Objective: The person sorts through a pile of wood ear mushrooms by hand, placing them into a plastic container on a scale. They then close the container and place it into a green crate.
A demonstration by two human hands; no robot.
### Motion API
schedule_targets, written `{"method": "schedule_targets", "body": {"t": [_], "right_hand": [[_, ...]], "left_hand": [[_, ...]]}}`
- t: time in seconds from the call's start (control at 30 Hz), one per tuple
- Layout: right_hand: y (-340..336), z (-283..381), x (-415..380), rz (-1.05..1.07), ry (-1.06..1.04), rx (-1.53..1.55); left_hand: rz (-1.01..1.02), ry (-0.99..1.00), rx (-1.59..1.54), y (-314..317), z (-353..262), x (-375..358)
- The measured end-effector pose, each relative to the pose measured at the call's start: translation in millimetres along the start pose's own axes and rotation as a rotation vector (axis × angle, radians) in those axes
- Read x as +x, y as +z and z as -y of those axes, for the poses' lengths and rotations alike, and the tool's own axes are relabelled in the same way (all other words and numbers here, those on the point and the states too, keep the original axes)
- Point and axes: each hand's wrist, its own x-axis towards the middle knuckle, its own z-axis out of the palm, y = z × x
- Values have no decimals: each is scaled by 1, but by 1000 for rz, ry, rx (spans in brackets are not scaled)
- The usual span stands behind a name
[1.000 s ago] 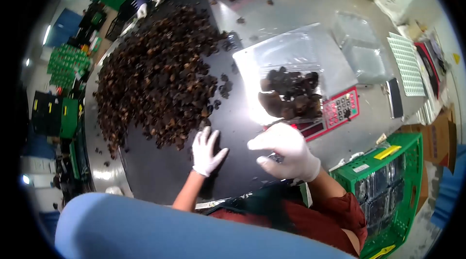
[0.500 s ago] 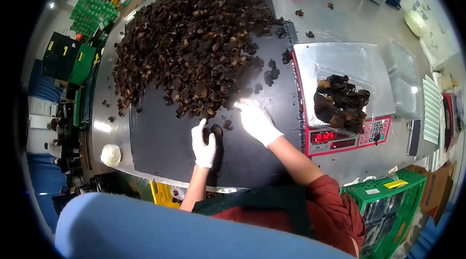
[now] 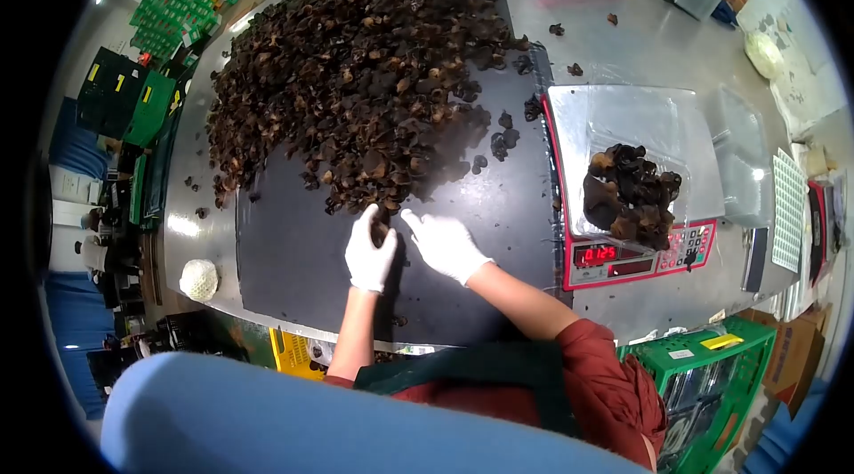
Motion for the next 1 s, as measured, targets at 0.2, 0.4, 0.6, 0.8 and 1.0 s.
{"method": "schedule_targets", "body": {"t": [0.2,0.4,0.6,0.8,1.0], "right_hand": [[2,-13,0,50,37,140],[-11,-19,-8,-80,99,531],[13,10,19,-79,-145,290],[51,37,61,-125,-298,-48],[26,22,39,-108,-267,323]], "left_hand": [[166,-12,421,8,19,38],[12,-63,-360,-17,60,42],[-18,-827,-1535,-68,76,7],[111,-959,-2043,-73,77,-31],[88,-945,-1849,-65,84,-34]]}}
